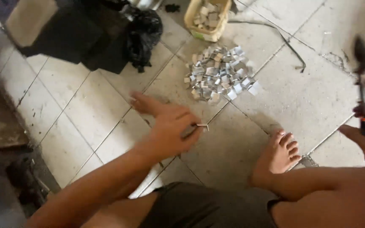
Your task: Using hand-held tin snips to cut small rectangular pieces from a metal strip while sitting on the floor.
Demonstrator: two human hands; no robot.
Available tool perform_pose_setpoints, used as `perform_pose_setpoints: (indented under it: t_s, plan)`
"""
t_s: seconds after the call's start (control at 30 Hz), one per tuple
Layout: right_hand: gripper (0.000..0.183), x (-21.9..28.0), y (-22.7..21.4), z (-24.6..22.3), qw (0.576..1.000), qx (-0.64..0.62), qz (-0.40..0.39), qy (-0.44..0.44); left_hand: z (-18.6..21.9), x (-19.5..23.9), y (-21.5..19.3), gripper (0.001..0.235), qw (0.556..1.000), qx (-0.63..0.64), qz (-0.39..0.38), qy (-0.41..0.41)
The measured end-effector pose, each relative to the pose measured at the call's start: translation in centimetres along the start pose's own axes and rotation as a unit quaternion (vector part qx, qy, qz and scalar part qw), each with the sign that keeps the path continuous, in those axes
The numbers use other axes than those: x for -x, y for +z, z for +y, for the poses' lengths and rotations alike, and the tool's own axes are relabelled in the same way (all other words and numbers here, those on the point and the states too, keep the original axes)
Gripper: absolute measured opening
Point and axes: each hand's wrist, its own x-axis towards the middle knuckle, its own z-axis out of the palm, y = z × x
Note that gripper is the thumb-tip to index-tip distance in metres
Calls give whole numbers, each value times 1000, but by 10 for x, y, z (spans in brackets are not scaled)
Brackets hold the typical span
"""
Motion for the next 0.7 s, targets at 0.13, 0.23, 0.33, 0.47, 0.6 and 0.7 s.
perform_pose_setpoints:
  t_s: [0.13, 0.23, 0.33, 0.47, 0.6, 0.7]
  plan:
    - [77, 3, 6, -27, 999, -9, -25, 18, -14, 36, -9, 7, 997, 40, 25, -68]
    - [77, 16, 17, -36, 997, -12, -44, 56, -36, 62, 28, 5, 953, 223, 69, -195]
    - [77, 35, 31, -45, 990, -12, -77, 114, -47, 77, 96, 9, 854, 461, 119, -210]
    - [76, 21, 49, -54, 980, -9, -100, 171, -19, 43, 150, 19, 624, 753, 41, -204]
    - [103, -2, 100, -67, 971, 58, -166, 159, -12, 24, 195, 13, 632, 753, 62, -170]
    - [110, -19, 109, -65, 971, 85, -213, -62, -45, 30, 208, 15, 610, 678, 116, -392]
